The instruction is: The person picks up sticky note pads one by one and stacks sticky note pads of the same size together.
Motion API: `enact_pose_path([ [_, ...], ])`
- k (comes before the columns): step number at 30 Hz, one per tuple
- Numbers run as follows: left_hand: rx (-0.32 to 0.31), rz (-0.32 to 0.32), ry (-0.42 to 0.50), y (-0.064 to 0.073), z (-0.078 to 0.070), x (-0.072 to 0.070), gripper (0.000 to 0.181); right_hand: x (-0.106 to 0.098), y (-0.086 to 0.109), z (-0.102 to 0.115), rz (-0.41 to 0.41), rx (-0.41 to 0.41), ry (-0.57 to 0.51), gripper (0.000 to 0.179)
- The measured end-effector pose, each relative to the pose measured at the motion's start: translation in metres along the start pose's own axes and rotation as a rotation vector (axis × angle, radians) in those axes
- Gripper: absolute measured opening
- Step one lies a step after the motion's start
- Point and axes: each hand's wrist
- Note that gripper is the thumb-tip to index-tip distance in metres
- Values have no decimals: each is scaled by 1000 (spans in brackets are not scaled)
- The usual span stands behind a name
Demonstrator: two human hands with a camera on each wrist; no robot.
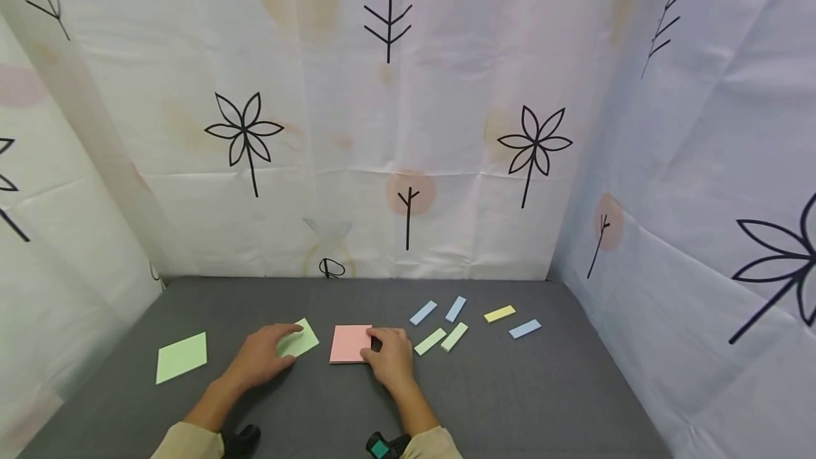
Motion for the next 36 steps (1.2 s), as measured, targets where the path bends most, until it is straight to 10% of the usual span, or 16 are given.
enact_pose_path([
  [19,87,3,-92,-1,0,-1,54,1,-2,0,0,1,1,36],
  [36,-39,87,61,-2,4,-6,64,0,0,0,-4,-1,4,37],
])
Point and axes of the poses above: each hand's wrist, its own y-axis away from the middle knuckle, its own x-axis out of the palm, z = x × y, and after that the axes turned 1 degree about x, right-handed
